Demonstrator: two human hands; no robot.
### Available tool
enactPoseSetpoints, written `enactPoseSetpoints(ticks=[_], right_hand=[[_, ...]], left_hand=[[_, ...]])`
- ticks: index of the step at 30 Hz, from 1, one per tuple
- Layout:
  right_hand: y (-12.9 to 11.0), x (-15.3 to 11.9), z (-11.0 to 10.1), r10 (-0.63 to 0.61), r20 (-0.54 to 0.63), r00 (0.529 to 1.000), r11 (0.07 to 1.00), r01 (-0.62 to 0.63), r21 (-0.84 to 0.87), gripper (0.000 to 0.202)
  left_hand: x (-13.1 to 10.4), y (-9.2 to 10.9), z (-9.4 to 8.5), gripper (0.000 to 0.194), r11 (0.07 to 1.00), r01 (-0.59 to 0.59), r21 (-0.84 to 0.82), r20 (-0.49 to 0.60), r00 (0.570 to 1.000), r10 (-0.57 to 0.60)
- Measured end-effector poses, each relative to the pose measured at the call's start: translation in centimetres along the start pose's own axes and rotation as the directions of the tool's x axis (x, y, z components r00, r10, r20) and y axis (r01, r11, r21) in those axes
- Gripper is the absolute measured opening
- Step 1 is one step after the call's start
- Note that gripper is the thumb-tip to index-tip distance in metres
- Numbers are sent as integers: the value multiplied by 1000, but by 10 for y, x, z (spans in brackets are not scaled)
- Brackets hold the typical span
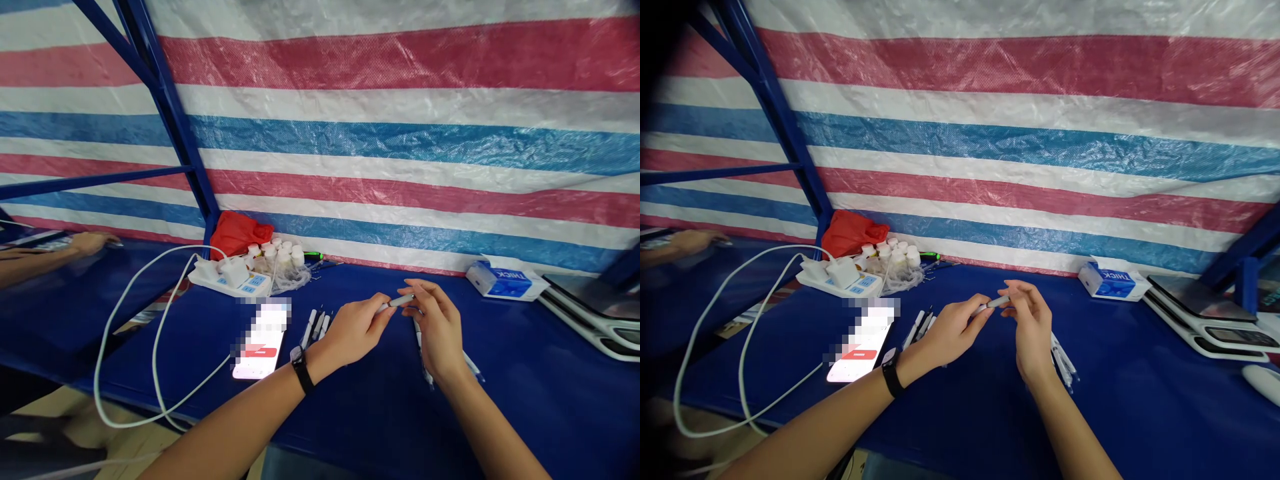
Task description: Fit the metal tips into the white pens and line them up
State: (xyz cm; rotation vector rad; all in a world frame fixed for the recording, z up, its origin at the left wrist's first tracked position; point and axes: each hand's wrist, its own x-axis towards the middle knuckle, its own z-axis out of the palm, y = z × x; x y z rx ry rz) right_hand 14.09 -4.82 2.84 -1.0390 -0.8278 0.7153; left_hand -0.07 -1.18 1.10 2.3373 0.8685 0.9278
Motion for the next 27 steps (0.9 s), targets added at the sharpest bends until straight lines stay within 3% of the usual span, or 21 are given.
enactPoseSetpoints(ticks=[4, 10, 16, 23, 27], right_hand=[[1, 1, 0, -46, 27, 999, 997, 48, -53, 37], [3, 1, -1, -45, -75, 996, 996, 39, -81, 41], [2, -1, 1, -25, 92, 995, 999, 23, 25, 44], [4, -2, 5, -34, -77, 996, 999, 36, 17, 43], [3, -2, 4, 3, 65, 998, 999, -6, 43, 50]], left_hand=[[0, -1, -1, 20, 999, 20, 26, -3, 1000, -20], [-1, 3, -1, 18, 998, -47, 31, 54, 998, 46], [2, -2, -8, 20, 1000, 12, -16, -66, 998, -13], [1, -1, -2, 18, 999, -46, 22, -24, 999, 46], [2, -2, -4, 19, 1000, -20, 1, -61, 998, 20]])
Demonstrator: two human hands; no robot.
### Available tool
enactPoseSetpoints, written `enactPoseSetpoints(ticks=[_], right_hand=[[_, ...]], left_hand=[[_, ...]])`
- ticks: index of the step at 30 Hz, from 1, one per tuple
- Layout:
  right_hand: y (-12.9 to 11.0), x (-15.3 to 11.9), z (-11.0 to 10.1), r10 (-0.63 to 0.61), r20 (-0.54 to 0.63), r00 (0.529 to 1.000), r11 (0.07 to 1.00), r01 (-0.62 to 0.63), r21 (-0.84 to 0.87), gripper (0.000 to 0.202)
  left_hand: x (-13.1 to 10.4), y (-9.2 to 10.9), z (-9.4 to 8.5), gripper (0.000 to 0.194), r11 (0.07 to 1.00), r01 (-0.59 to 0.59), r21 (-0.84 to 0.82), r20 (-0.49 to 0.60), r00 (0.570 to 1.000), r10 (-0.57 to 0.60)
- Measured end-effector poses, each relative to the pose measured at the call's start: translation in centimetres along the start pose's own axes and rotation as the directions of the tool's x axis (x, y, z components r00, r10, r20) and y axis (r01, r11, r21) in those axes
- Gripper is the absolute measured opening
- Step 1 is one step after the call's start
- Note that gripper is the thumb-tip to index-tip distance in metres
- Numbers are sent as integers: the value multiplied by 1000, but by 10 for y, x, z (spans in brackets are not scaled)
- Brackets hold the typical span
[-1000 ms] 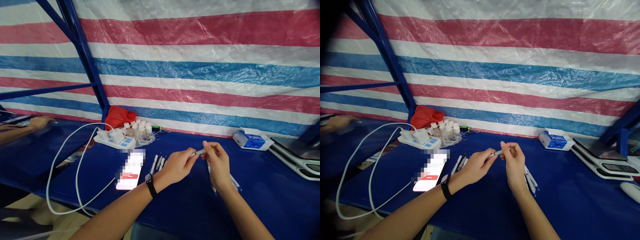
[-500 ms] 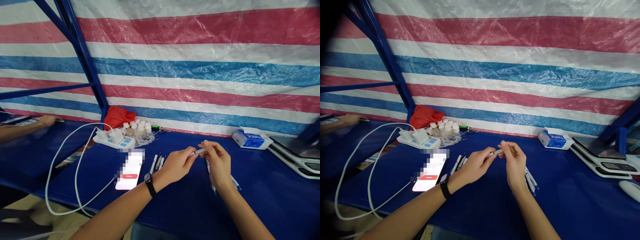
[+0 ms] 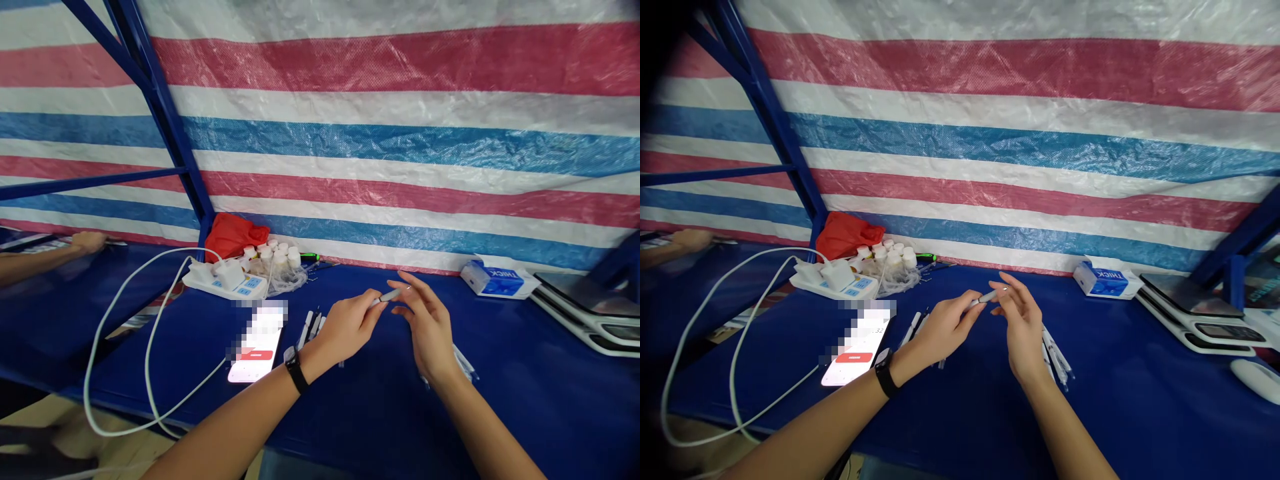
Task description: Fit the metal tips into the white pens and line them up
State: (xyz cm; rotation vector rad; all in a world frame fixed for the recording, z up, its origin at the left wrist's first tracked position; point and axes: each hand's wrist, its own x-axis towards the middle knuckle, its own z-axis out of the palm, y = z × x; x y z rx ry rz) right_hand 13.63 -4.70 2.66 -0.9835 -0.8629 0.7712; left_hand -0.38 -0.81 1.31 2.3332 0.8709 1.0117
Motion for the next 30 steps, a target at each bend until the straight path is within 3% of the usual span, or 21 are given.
enactPoseSetpoints(ticks=[2, 8, 14, 21, 30], right_hand=[[1, 1, -1, -7, 39, 999, 999, 8, -43, 46], [7, 2, -3, -63, -83, 995, 990, 52, -133, 45], [3, -1, -1, -13, 87, 996, 997, 20, -78, 44], [8, 1, 0, -102, -21, 995, 993, 101, -68, 42], [5, 0, 3, -112, -76, 991, 991, 106, -78, 51]], left_hand=[[1, 0, -2, 18, 1000, 9, -10, -13, 1000, -9], [0, 1, 2, 19, 999, -30, 17, 14, 999, 30], [0, -2, 1, 15, 1000, 1, 23, -7, 1000, 0], [-1, 0, 4, 17, 1000, -13, 26, 26, 1000, 12], [-1, 0, 5, 16, 992, -63, 114, 29, 998, 60]])
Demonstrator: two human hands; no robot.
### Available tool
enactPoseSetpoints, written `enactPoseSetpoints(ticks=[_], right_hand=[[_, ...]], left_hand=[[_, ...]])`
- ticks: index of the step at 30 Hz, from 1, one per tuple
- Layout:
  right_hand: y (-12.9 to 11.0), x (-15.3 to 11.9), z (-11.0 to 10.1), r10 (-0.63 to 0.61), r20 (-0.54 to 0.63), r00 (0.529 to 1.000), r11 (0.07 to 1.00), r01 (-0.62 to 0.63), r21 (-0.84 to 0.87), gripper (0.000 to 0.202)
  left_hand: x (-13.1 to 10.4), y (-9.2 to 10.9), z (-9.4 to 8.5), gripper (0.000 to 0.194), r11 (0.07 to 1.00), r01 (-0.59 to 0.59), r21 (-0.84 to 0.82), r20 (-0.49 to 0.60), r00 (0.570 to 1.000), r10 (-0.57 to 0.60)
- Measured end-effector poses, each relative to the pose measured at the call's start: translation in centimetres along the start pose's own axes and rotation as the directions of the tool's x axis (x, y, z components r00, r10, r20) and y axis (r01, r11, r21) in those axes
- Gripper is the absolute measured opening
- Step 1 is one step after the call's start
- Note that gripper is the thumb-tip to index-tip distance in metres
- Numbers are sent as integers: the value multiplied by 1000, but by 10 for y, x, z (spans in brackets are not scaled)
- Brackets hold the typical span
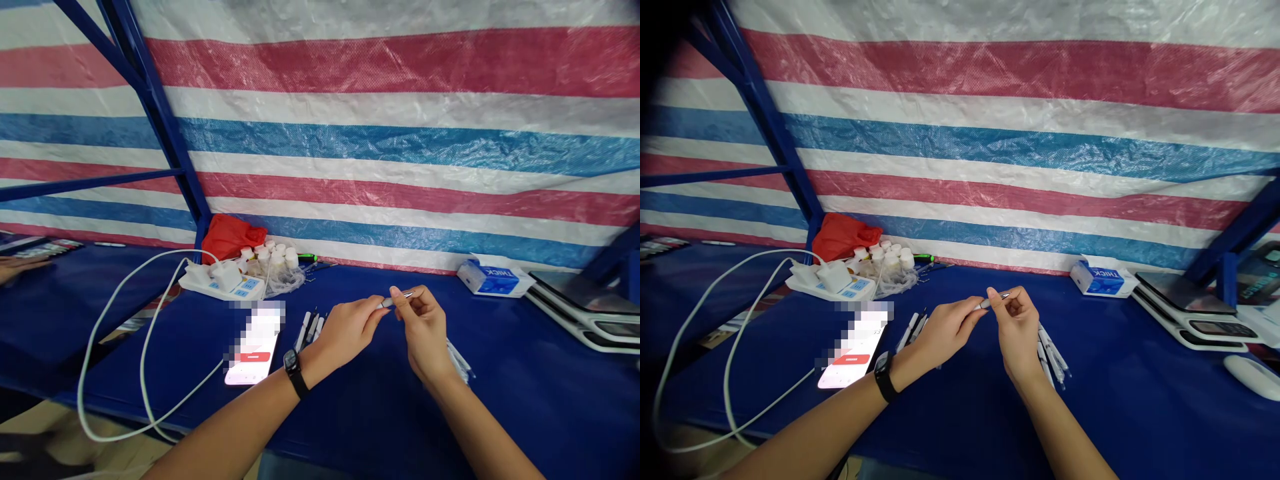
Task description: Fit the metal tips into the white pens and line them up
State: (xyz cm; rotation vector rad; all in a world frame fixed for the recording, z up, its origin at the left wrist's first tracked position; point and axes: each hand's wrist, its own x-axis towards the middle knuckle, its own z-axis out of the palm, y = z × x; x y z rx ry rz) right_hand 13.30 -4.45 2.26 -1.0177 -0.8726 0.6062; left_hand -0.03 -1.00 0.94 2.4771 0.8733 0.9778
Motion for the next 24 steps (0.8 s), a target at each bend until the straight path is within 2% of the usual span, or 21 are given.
enactPoseSetpoints(ticks=[5, 11, 17, 24], right_hand=[[-1, 0, -1, 81, 33, 996, 997, -80, -21, 43], [1, 0, -3, 98, 119, 988, 995, -95, -28, 40], [0, 0, -1, 109, 111, 988, 994, -107, -26, 41], [-4, 0, -1, 122, 100, 988, 992, -117, -50, 43]], left_hand=[[0, 1, -2, 14, 1000, 10, 8, -42, 999, -9], [0, -2, -2, 15, 999, 34, -9, -98, 995, -35], [1, -2, -3, 17, 1000, 30, -1, -77, 997, -30], [1, 2, -3, 10, 996, 93, 1, -38, 995, -93]])
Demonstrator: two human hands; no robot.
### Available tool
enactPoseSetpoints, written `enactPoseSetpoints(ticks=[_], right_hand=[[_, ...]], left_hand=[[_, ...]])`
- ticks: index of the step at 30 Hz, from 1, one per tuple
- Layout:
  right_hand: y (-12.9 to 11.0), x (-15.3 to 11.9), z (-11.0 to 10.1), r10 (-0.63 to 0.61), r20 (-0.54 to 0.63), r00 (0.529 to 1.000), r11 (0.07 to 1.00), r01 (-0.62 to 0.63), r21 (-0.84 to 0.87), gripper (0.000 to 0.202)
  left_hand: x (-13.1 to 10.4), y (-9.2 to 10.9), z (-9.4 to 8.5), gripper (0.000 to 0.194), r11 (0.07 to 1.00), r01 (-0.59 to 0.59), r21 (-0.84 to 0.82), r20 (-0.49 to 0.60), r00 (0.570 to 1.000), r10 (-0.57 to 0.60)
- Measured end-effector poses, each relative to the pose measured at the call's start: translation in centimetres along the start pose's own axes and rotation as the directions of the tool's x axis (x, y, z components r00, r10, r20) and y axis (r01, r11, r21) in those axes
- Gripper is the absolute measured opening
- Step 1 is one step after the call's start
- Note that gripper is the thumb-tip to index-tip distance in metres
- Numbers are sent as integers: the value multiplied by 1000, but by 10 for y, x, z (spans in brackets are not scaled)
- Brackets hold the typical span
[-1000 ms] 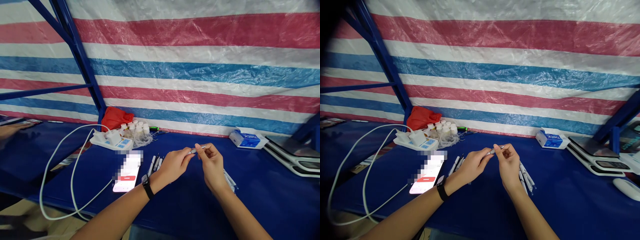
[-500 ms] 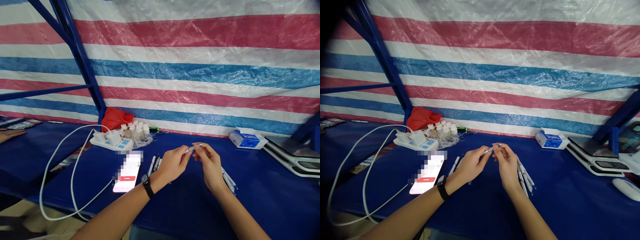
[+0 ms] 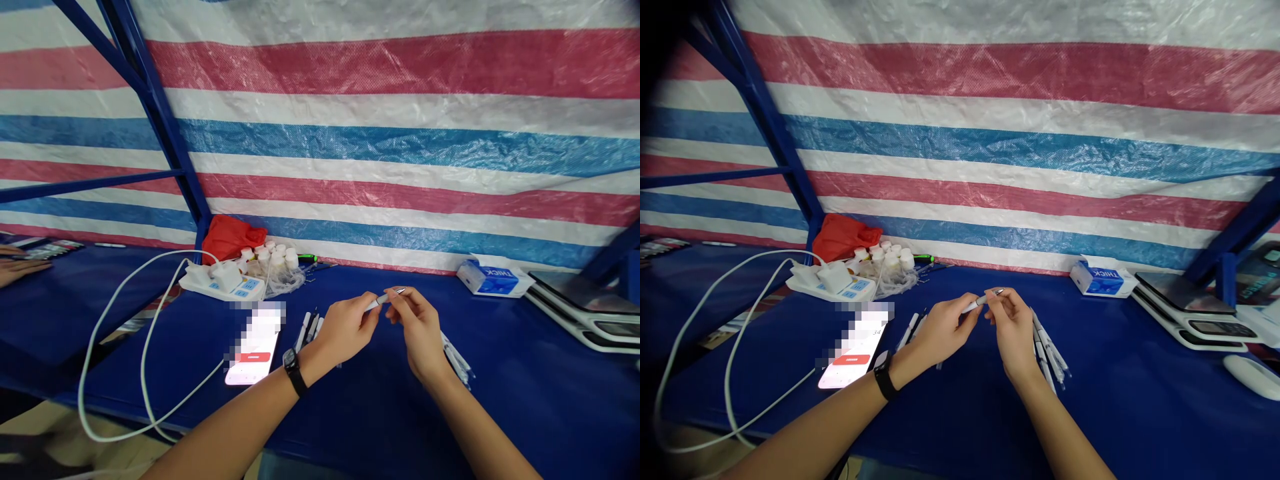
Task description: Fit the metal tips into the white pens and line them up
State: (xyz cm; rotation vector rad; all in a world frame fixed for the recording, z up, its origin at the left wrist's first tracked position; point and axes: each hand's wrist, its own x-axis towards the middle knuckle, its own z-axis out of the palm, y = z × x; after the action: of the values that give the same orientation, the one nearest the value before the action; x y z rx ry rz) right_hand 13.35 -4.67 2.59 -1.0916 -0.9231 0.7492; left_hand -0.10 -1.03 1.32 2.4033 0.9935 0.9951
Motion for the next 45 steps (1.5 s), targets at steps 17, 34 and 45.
enactPoseSetpoints(ticks=[17, 34, 45], right_hand=[[0, 0, 0, -17, 18, 1000, 1000, 17, -11, 46], [1, 3, -4, -118, -246, 962, 993, 111, -42, 46], [6, 2, -7, -114, -82, 990, 991, 107, -86, 43]], left_hand=[[0, -1, 4, 14, 999, 1, -34, 54, 999, 1], [-1, 1, 3, 11, 997, -10, -78, 33, 999, 13], [0, 5, 0, 13, 999, 25, -38, 59, 998, -23]])
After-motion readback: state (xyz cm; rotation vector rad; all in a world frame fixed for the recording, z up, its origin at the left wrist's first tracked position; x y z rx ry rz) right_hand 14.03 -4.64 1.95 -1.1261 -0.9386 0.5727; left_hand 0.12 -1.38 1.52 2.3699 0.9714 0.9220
